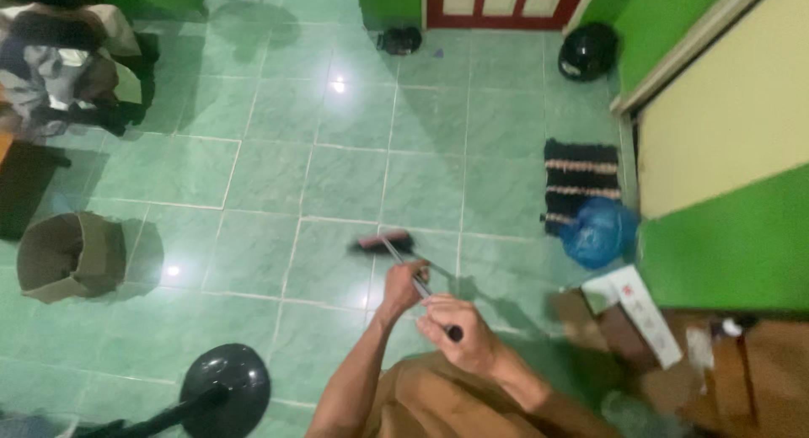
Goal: The person sweeps a tiled floor with a broom, moving back and forth across the room. They navigate around various items including a fan, boxes, and a table.
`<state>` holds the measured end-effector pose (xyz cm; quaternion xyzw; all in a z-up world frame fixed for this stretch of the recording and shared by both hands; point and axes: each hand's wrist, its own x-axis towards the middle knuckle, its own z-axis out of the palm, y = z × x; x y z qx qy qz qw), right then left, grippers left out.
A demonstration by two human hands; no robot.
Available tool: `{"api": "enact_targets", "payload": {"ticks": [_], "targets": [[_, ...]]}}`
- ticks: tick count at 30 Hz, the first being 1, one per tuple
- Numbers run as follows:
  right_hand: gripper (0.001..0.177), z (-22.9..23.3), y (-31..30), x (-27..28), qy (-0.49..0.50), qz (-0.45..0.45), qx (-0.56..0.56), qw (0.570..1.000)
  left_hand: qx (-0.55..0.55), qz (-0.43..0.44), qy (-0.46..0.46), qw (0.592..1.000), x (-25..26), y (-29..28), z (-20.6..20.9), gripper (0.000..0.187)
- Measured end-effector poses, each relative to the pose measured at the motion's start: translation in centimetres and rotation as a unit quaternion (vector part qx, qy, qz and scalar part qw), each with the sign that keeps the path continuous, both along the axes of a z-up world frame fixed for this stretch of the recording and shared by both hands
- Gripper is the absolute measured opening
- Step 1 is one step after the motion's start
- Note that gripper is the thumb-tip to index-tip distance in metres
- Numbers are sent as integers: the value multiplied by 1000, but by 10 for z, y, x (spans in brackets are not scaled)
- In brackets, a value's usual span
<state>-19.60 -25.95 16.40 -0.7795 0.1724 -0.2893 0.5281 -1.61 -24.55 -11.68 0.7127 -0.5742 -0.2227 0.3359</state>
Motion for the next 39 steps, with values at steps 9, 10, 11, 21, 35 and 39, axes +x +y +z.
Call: {"api": "enact_targets", "payload": {"ticks": [9,10,11,21,35,39], "targets": [[32,56,-143,-101,-62,26,-69,995,-124,60,38,990,-75,-135,115,20],[34,73,-157,-116,-140,52,10,989,-127,35,78,988,-98,-143,130,20],[36,89,-168,-126,-218,77,86,969,-149,-4,91,985,-127,-143,142,18],[17,32,-226,-106,87,-123,-11,989,-221,-386,199,873,-186,-201,99,36],[21,-29,-238,176,-19,-184,-1,983,-91,-237,-79,964,217,-327,17,12],[24,44,-283,241,-130,-130,-108,977,-36,-206,87,974,273,-317,116,22]]}}
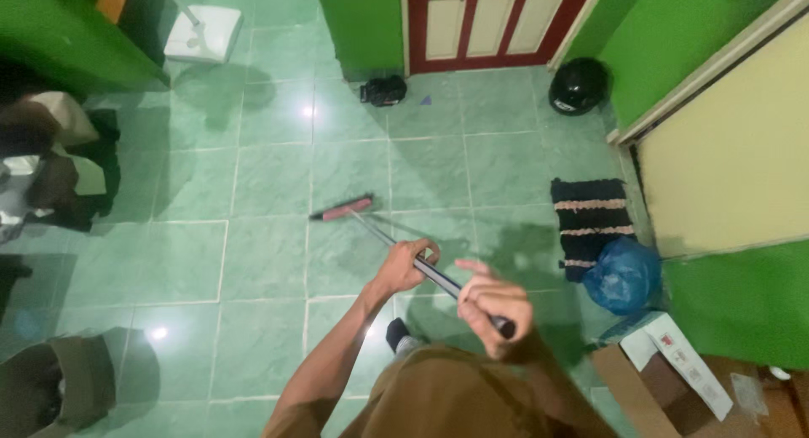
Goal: The person sweeps a tiled floor with a broom, moving back and forth across the room. They navigate around various items including a fan, boxes, and a table.
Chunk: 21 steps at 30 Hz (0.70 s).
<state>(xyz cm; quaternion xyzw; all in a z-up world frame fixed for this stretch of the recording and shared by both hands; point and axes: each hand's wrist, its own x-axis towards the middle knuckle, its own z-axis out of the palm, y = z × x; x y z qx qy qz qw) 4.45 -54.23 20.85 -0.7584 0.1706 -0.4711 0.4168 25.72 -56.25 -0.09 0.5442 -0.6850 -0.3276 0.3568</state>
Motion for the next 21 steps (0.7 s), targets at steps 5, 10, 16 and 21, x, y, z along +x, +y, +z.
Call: {"api": "enact_targets", "payload": {"ticks": [5,10,16,21], "targets": [[35,29,-35,78,8,111,76,991,123,62,117,984,45,79,38,34],[49,-82,-46,210,103,108,438,887,315,276,156,894,73,158,-59,24],[43,-86,10,241,209,153,420,870,203,332,204,898,102,173,-102,28],[37,-42,-5,240,143,158,177,961,91,256,57,961,151,80,-71,27]]}}
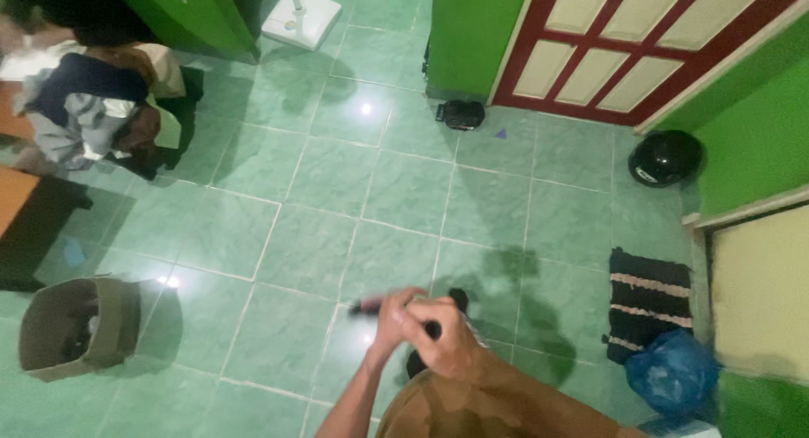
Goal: The person sweeps a tiled floor with a broom, moving back and forth across the room. They navigate around various items including a fan, boxes, and a table.
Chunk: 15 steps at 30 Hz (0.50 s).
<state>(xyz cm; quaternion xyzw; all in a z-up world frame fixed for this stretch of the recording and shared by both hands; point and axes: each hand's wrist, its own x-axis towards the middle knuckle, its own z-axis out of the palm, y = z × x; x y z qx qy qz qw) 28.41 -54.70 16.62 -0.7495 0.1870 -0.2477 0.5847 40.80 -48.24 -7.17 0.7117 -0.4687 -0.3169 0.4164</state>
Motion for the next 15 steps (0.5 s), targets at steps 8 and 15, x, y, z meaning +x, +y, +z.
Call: {"api": "enact_targets", "payload": {"ticks": [8,15], "targets": [[38,38,-92,13,-156,103,-195,963,-95,24,-3,995,47,-133,42,23],[32,21,-208,38,-35,119,61,990,17,94,31,995,34,-121,46,41]]}}
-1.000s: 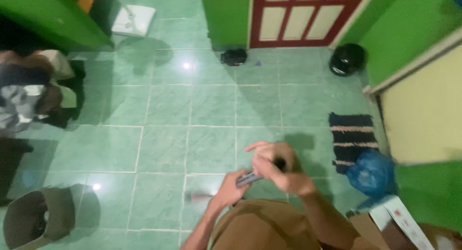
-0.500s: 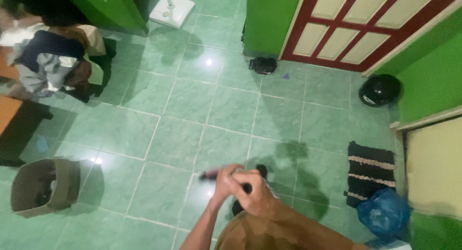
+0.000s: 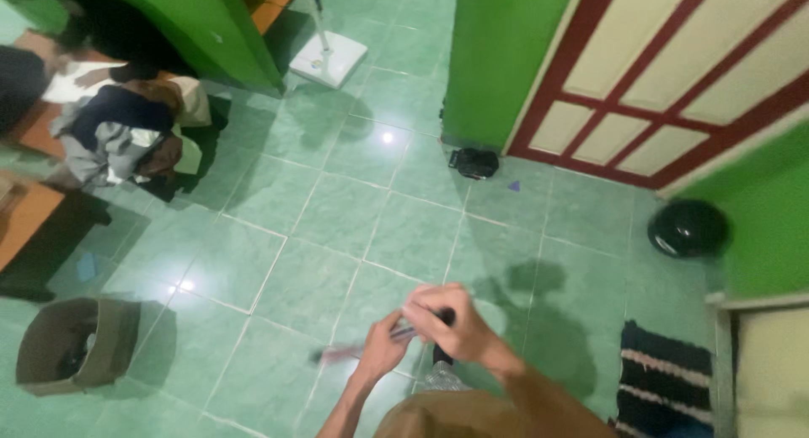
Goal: The person sweeps a tiled floor with a broom, moving back and forth across the room. They navigate around various items including a fan, boxes, and a table.
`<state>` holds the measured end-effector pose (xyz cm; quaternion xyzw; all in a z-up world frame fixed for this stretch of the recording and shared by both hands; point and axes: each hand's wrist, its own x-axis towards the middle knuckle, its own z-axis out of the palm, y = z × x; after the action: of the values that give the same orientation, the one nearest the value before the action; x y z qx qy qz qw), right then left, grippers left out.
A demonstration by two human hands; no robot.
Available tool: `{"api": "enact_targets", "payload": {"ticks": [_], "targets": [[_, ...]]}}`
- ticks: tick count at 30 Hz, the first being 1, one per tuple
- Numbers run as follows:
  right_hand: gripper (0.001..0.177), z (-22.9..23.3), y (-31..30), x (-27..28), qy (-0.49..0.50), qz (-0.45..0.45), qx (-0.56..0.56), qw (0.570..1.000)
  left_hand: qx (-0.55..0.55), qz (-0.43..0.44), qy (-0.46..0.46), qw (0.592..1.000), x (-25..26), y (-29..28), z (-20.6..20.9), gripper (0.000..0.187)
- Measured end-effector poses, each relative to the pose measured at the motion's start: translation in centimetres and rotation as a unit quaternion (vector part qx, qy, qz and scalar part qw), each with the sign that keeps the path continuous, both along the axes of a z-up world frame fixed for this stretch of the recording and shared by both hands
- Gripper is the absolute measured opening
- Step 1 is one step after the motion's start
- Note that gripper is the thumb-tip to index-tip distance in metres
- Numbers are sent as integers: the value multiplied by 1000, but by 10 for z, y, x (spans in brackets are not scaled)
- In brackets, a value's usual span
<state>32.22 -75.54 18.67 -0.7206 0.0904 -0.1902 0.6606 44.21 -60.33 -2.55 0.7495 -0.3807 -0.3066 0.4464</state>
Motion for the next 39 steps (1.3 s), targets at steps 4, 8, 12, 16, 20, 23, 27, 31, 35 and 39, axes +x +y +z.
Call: {"api": "enact_targets", "payload": {"ticks": [4,8,12,16,20,23,27,31,35,39], "targets": [[30,-105,6,55,163,-21,284,945,190,114,-24,975,-3,49,-62,25],[41,-205,19,71,140,70,306,939,235,222,51,945,-16,76,-93,26],[37,-245,-3,80,208,-33,244,947,236,210,68,946,-12,46,-99,26],[37,-209,-60,84,185,-170,199,947,153,130,36,979,23,-11,-111,28],[44,-114,-88,90,92,-234,150,956,-34,52,-50,997,76,-108,-122,31],[41,-70,-85,105,71,-262,84,959,-53,-27,-75,995,123,-166,-115,38],[40,-42,-72,158,90,-260,-36,961,-64,-43,-88,993,188,-209,-90,31],[31,6,-46,223,-78,-157,-241,955,-116,-104,-37,987,257,-201,-43,29],[28,66,-32,286,-193,-170,-298,919,-194,-148,-31,969,306,-154,36,35],[19,32,-13,329,43,-210,88,973,22,-87,84,992,334,-59,37,36]]}}
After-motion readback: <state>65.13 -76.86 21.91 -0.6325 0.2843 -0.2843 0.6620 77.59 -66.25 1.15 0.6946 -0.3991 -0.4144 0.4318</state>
